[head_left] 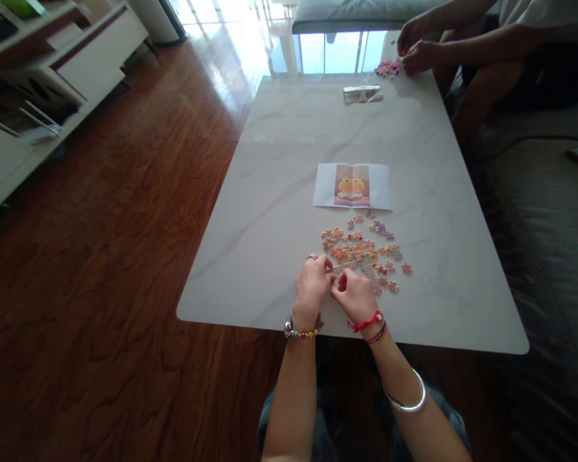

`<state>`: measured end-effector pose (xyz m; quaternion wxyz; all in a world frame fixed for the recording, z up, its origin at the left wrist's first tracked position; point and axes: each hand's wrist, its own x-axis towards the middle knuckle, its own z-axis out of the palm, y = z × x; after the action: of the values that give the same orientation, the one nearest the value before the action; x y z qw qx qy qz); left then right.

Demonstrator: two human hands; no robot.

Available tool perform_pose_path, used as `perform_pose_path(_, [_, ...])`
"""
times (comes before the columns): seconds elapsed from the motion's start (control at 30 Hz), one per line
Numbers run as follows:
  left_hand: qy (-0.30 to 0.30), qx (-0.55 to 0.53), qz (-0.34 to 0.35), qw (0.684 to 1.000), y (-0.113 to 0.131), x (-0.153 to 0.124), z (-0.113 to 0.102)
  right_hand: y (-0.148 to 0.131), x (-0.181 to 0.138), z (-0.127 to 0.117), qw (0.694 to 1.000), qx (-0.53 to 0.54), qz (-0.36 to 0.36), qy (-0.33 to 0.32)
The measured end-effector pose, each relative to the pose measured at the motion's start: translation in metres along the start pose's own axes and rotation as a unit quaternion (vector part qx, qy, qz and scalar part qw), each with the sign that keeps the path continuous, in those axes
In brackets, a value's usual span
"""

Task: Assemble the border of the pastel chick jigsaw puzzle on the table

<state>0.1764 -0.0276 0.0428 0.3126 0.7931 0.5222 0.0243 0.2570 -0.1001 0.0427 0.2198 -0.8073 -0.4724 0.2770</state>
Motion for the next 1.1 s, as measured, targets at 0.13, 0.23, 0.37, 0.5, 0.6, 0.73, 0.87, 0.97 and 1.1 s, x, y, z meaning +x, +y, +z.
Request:
perform_pose_path(0.13, [-0.002, -0.001, 0.005, 1.0, -0.001, 0.001, 0.0, -0.001, -0.001, -0.01, 0.993, 0.114, -0.027, -0.016])
perform_pose_path(0.23, [-0.006, -0.006, 0.008, 1.0, -0.002, 0.001, -0.001, 0.015, -0.003, -0.037, 0.992, 0.126, -0.024, -0.019])
perform_pose_path(0.37, [-0.005, -0.01, 0.016, 1.0, -0.001, -0.001, -0.001, 0.064, -0.007, -0.084, 0.986, 0.145, 0.06, 0.053])
perform_pose_path(0.5, [0.01, -0.007, 0.025, 1.0, 0.0, -0.006, 0.001, 0.101, -0.007, -0.101, 0.991, -0.016, 0.095, 0.09])
perform_pose_path(0.6, [0.018, -0.018, 0.038, 0.999, -0.003, -0.009, 0.002, 0.102, -0.006, -0.094, 0.988, -0.101, 0.053, 0.104])
perform_pose_path(0.73, [0.007, -0.045, 0.054, 0.998, -0.011, -0.011, 0.001, 0.085, -0.005, -0.076, 0.989, -0.142, 0.027, 0.027])
perform_pose_path(0.87, [0.006, -0.06, 0.062, 0.996, -0.016, -0.012, -0.001, 0.077, -0.005, -0.064, 0.981, -0.187, 0.048, -0.005])
perform_pose_path(0.97, [0.008, -0.061, 0.06, 0.996, -0.016, -0.012, -0.002, 0.079, -0.007, -0.064, 0.985, -0.162, 0.048, 0.023])
perform_pose_path(1.1, [0.008, -0.064, 0.058, 0.996, -0.015, -0.012, 0.0, 0.075, -0.008, -0.068, 0.994, -0.088, 0.023, 0.06])
